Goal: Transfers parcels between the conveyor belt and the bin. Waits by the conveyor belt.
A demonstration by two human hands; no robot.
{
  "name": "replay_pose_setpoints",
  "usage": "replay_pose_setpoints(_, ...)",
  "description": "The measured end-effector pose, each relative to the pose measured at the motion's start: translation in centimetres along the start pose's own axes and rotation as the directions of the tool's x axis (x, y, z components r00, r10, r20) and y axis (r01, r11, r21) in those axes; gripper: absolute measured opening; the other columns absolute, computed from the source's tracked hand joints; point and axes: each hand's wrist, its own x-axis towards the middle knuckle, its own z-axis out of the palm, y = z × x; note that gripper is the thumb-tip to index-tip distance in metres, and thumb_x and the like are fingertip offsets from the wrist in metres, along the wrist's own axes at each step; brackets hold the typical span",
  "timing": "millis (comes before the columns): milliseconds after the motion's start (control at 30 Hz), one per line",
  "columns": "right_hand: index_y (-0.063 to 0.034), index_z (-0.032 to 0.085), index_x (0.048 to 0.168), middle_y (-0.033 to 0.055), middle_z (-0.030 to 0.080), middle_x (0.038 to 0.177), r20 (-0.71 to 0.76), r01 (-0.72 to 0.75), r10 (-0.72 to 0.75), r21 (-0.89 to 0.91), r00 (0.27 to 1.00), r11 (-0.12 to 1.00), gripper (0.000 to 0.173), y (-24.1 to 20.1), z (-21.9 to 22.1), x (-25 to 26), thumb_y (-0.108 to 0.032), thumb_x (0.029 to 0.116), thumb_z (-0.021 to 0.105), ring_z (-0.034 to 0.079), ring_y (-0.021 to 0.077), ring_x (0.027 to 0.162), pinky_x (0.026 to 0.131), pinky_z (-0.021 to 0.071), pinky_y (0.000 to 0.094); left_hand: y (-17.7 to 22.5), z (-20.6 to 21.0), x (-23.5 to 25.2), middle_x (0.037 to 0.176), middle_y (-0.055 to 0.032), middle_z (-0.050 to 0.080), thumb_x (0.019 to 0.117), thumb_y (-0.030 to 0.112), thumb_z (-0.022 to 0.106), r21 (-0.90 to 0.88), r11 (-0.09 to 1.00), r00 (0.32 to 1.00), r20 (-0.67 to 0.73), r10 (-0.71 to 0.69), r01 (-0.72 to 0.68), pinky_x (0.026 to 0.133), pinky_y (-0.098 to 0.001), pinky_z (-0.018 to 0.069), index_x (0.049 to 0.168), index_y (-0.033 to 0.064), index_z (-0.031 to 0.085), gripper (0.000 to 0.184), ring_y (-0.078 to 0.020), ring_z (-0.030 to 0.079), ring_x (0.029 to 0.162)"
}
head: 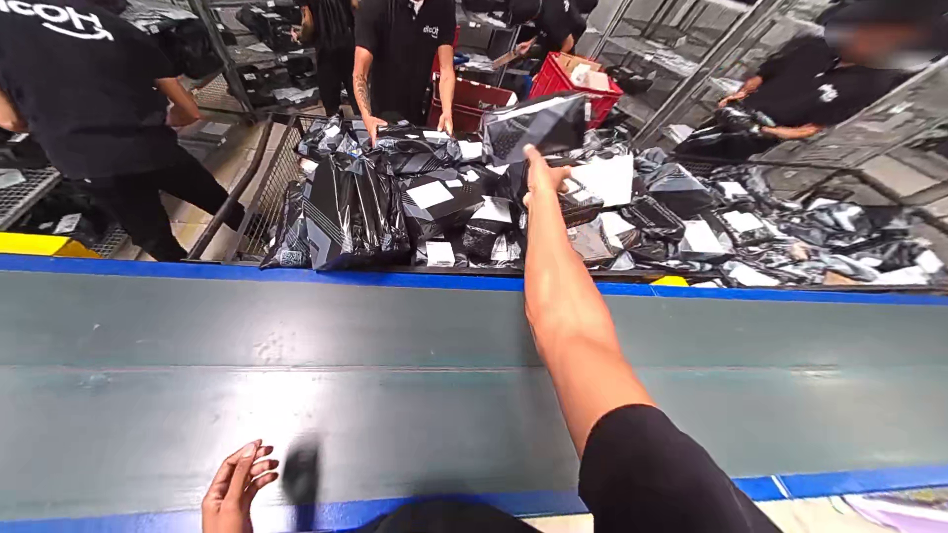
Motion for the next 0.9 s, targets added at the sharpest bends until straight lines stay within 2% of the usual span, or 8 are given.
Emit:
replay_pose_setpoints(100,-0.013,0.038,0.153,0.0315,0.036,0.153,0.298,0.127,-0.084,-0.126,0.951,0.984,0.099,5.5,0.1,-4.6,-0.055,0.0759,0.084,0.049,0.0481,0.129,0.093,0.0505,0.0629,-1.9,0.6,-1.0,0.102,-0.0092,0.074,0.1079,0.026,0.046,-0.011,1.0,1.0,-0.003,-0.026,0.026,0.069,-0.0375,0.0633,0.123,0.0027,0.059,0.031,-0.0199,0.073,0.078)
replay_pose_setpoints(200,-0.0087,0.053,0.143,0.0249,0.051,0.143,0.524,0.261,-0.145,-0.153,0.839,0.953,0.076,13.2,-1.3,-10.1,-0.044,0.0816,0.083,0.062,0.0354,0.115,0.089,0.0581,0.0512,-3.2,2.1,-1.6,0.1,-0.0092,0.073,0.1079,0.025,0.047,-0.006,0.996,0.996,0.004,-0.092,0.092,0.068,-0.0364,0.0628,0.122,0.0018,0.059,0.03,-0.0189,0.073,0.077)
replay_pose_setpoints(267,-0.0062,0.055,0.139,0.0197,0.056,0.139,0.638,0.262,-0.125,-0.125,0.759,0.957,0.065,18.6,-3.7,-14.5,-0.035,0.0865,0.08,0.069,0.0261,0.103,0.082,0.063,0.0423,-3.2,3.0,-1.9,0.1,-0.0096,0.073,0.107,0.023,0.049,0.039,0.991,0.992,0.018,-0.126,0.126,0.068,-0.0364,0.0628,0.12,0.0008,0.06,0.029,-0.0189,0.073,0.077)
replay_pose_setpoints(433,-0.0068,0.062,0.13,0.0108,0.068,0.123,0.732,0.113,0.03,-0.146,0.681,0.983,0.042,25.6,-12.9,-25.2,-0.028,0.0949,0.072,0.073,0.0208,0.092,0.076,0.0649,0.0397,-2.8,4.5,-0.7,0.097,-0.0121,0.074,0.1041,0.021,0.057,0.14,0.986,0.99,0.09,-0.108,0.095,0.066,-0.0365,0.0632,0.117,-0.0007,0.063,0.026,-0.0206,0.073,0.076)
replay_pose_setpoints(600,-0.0089,0.068,0.119,0.0045,0.074,0.103,0.853,0.12,0.089,-0.174,0.514,0.977,0.028,28.1,-20.9,-32.9,-0.026,0.0967,0.069,0.072,0.0146,0.079,0.07,0.0633,0.0337,-1.5,5.2,0.2,0.097,-0.0126,0.074,0.1011,0.02,0.061,0.152,0.988,0.994,0.106,-0.002,-0.015,0.063,-0.0354,0.0636,0.114,-0.0005,0.066,0.024,-0.0214,0.073,0.075)
replay_pose_setpoints(733,-0.01,0.07,0.117,0.0023,0.075,0.104,0.9,0.202,0.057,-0.158,0.432,0.966,0.026,27.9,-24.1,-35.5,-0.026,0.097,0.07,0.073,0.0124,0.082,0.071,0.064,0.0322,-0.1,5.6,-2.0,0.1,-0.0116,0.074,0.1002,0.018,0.064,0.211,0.961,0.981,0.112,0.158,-0.179,0.07,-0.0368,0.0646,0.116,-0.0018,0.065,0.026,-0.0209,0.074,0.081)
replay_pose_setpoints(833,-0.0068,0.07,0.119,0.0056,0.076,0.106,0.968,0.343,-0.011,-0.078,0.25,0.936,0.029,25.9,-23.6,-36.6,-0.023,0.0956,0.071,0.075,0.0159,0.086,0.073,0.0657,0.0362,0.3,3.3,-7.1,0.11,-0.0112,0.073,0.1004,0.023,0.065,0.327,0.91,0.96,-0.032,0.279,-0.254,0.085,-0.0408,0.0632,0.116,-0.0001,0.068,0.028,-0.0197,0.072,0.097)
replay_pose_setpoints(900,-0.0042,0.068,0.121,0.0073,0.075,0.104,0.992,0.435,-0.061,0.009,0.107,0.9,0.031,24.9,-23.0,-36.6,-0.022,0.0959,0.07,0.073,0.016,0.085,0.072,0.0647,0.0354,-0.3,1.6,-10.5,0.113,-0.009,0.071,0.0996,0.031,0.065,0.483,0.821,0.899,-0.14,0.414,-0.303,0.094,-0.0407,0.0585,0.111,0.0053,0.072,0.029,-0.0182,0.068,0.109)
